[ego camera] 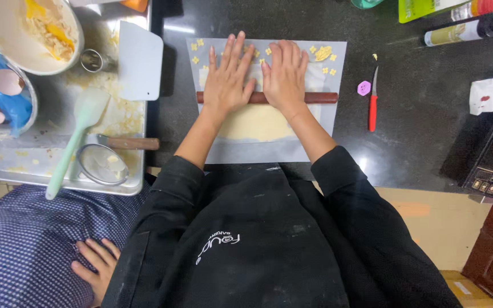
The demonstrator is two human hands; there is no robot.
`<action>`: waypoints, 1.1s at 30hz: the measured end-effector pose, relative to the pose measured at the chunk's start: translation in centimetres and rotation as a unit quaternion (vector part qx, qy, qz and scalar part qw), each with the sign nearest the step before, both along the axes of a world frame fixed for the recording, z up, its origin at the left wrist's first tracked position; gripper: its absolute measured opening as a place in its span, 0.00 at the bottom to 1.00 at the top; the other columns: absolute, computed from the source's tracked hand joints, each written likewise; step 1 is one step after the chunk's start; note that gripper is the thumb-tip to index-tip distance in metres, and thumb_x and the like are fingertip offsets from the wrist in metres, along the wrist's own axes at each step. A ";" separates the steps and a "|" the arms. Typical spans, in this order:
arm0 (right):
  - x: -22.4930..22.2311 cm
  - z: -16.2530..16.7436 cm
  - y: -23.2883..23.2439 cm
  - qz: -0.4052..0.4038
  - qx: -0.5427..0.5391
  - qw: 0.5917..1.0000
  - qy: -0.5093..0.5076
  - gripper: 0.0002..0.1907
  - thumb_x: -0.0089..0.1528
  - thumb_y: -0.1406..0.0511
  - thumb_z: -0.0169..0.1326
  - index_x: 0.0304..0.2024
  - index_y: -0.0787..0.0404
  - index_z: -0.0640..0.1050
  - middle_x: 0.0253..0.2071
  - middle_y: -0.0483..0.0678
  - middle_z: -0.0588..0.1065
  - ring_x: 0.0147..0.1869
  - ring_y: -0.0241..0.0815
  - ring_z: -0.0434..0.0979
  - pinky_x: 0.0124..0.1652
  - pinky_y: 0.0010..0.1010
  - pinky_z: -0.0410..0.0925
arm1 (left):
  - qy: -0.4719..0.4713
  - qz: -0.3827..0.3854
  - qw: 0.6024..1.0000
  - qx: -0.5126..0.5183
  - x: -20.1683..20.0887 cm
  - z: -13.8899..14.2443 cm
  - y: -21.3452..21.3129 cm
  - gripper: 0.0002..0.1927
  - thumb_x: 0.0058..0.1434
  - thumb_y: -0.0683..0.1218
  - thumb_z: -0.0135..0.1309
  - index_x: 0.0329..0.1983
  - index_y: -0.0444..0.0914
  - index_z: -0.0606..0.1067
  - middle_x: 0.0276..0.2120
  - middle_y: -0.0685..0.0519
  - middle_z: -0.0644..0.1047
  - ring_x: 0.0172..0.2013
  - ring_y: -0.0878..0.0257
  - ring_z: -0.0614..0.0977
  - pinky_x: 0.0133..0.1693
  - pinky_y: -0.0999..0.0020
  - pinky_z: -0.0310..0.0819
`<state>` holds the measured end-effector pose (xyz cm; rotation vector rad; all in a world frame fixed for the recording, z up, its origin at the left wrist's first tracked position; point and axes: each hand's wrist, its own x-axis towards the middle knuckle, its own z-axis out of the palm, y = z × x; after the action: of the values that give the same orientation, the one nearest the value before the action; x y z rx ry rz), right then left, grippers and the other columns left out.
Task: The person uses a pink flower-shaped cutter to cut shapes from a sheet of yellow dough laid over a patterned mat, trimming excess dough with a small knife and collecting the cut pieces. They then cover the dough with parchment paper and roll over it with a rolling pin before resuming cutting shapes from the dough.
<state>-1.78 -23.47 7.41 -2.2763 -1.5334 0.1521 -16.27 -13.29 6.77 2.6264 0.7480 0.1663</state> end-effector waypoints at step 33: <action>-3.6 -1.9 -6.9 -0.031 -0.095 0.995 -0.005 0.42 0.62 0.54 0.53 0.74 0.63 0.57 0.77 0.55 0.53 0.82 0.58 0.42 0.70 0.66 0.42 | 0.016 0.028 0.999 -0.035 -3.9 -0.6 -7.4 0.40 0.65 0.60 0.46 0.77 0.40 0.54 0.75 0.44 0.51 0.75 0.47 0.50 0.69 0.35 0.43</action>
<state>-5.39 -30.40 5.50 -2.4726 -1.5085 0.2799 -20.15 -20.70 6.15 2.5484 0.8231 0.1116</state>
